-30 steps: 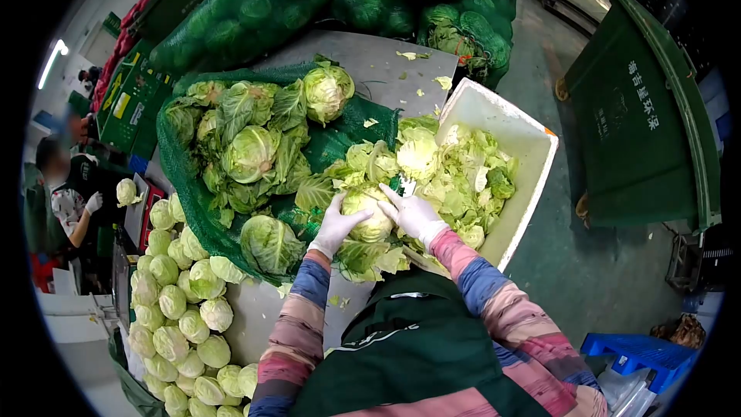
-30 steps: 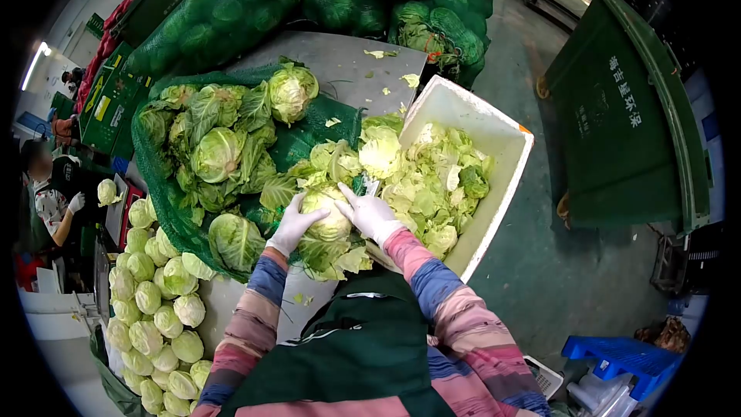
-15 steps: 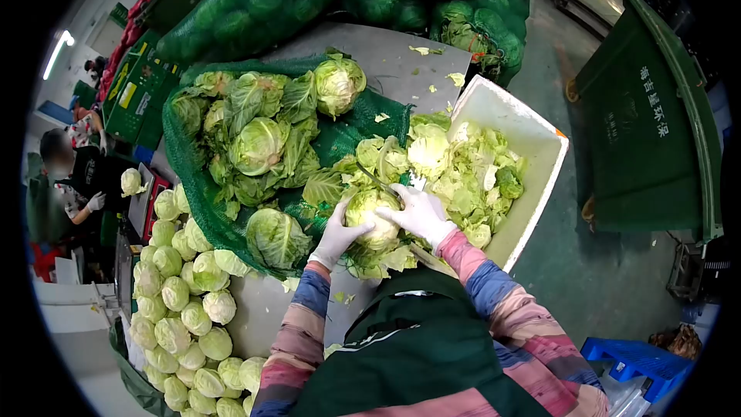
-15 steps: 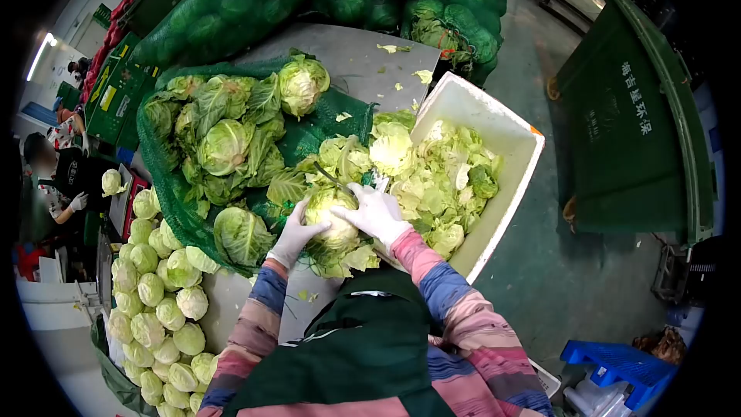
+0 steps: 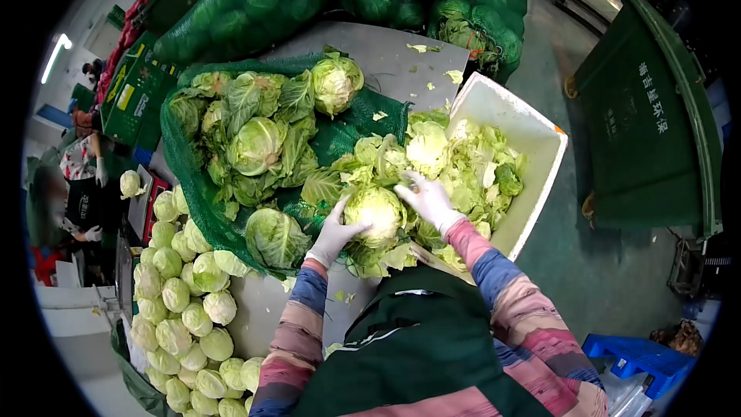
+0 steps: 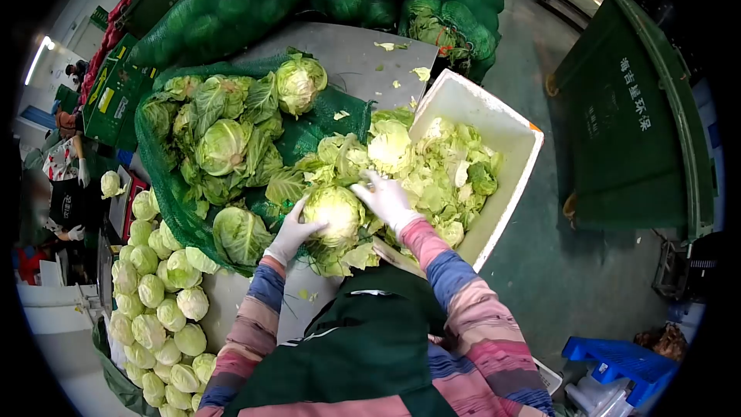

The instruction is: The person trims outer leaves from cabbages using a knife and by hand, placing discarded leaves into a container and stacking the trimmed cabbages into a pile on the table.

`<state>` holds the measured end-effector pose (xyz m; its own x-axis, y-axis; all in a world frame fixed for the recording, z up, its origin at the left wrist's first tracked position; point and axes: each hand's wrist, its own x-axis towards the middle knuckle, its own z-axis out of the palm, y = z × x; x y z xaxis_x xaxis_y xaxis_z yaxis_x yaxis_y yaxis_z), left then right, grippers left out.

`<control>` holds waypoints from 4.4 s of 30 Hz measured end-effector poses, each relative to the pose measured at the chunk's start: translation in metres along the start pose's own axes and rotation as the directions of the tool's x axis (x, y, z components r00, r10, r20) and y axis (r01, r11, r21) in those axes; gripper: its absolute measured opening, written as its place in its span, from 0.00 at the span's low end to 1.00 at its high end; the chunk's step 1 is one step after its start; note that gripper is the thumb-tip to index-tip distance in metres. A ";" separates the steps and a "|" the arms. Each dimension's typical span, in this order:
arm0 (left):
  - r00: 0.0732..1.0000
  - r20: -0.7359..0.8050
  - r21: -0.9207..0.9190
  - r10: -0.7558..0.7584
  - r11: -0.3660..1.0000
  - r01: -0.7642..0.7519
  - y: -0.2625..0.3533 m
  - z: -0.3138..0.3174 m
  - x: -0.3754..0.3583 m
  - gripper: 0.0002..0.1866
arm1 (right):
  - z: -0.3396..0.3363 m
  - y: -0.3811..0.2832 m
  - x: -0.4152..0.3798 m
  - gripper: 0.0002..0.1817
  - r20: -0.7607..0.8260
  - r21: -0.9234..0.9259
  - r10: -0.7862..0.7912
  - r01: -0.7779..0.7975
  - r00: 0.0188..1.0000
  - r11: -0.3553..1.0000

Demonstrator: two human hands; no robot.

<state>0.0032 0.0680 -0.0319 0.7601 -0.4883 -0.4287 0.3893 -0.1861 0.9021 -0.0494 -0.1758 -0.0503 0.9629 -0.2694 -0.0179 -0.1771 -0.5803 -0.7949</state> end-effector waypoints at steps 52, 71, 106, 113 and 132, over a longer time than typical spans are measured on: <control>0.942 -0.334 -0.051 0.036 0.997 -0.057 -0.004 0.041 -0.012 0.37 | 0.024 0.018 -0.013 0.14 -0.091 -0.044 0.052 -0.057 0.994 0.997; 0.893 -0.151 0.807 0.424 0.574 -0.136 -0.007 0.094 -0.006 0.56 | -0.032 -0.021 -0.056 0.34 0.312 -0.402 -0.065 0.193 0.948 0.895; 0.972 -0.114 0.305 0.207 0.938 -0.164 -0.016 0.048 -0.016 0.55 | 0.010 0.061 -0.027 0.22 0.045 -0.016 0.230 -0.229 0.972 0.973; 0.986 -0.064 0.225 0.153 0.965 -0.135 -0.002 0.042 -0.019 0.59 | -0.042 -0.007 -0.030 0.41 -0.097 -0.159 0.138 -0.152 0.986 0.976; 0.857 -0.369 0.513 0.359 0.848 -0.134 -0.032 0.101 -0.004 0.59 | -0.020 0.009 -0.059 0.30 0.214 -0.225 0.113 -0.064 0.970 0.972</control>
<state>-0.0649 -0.0099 -0.0544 0.9834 -0.1707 -0.0611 -0.0393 -0.5296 0.8473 -0.1122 -0.1805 -0.0443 0.9579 -0.1625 -0.2368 -0.2792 -0.7198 -0.6356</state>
